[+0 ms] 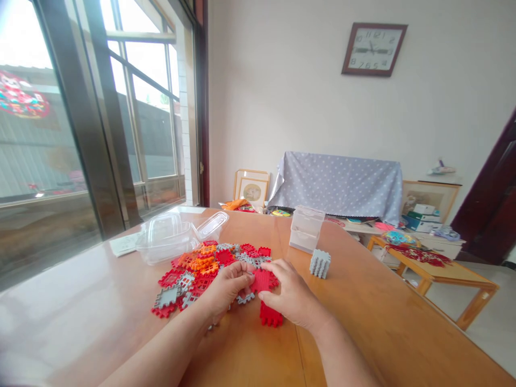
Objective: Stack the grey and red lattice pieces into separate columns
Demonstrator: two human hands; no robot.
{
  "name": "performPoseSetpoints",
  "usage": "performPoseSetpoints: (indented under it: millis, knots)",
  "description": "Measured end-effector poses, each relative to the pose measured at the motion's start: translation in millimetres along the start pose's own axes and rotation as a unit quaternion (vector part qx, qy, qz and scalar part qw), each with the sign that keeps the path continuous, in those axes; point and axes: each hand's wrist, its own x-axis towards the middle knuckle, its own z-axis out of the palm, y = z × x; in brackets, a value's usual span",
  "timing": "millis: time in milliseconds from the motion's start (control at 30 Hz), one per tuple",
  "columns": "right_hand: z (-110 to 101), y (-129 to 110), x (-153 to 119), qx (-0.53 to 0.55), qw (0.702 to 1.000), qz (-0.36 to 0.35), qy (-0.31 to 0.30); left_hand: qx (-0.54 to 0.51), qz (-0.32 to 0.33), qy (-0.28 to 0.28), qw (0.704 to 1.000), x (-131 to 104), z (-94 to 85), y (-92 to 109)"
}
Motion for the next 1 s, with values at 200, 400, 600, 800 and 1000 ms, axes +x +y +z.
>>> performPoseSetpoints:
  millis: [200,400,600,800,1000]
  knots:
    - [-7.5,2.2,-4.0,-0.037,0.999,0.014,-0.032,0.036,-0.003,-0.006,0.999,-2.7,0.4,1.6]
    - [-23.8,8.8,-12.4,0.001,0.993,0.061,-0.100,0.062,0.011,0.013,0.998,-1.5,-3.0,0.5]
    - [-25.9,14.7,-18.1,-0.007,0.988,0.087,-0.129,0.118,0.039,-0.014,0.992,5.2,-8.6,-11.4]
    - [-24.4,19.1,-20.3,-0.022,0.983,0.094,-0.158,0.152,0.049,-0.032,0.987,6.1,-11.5,-16.6]
    - [-27.1,24.0,-21.5,-0.021,0.982,0.101,-0.161,0.185,0.077,-0.037,0.979,4.3,-11.9,-18.0]
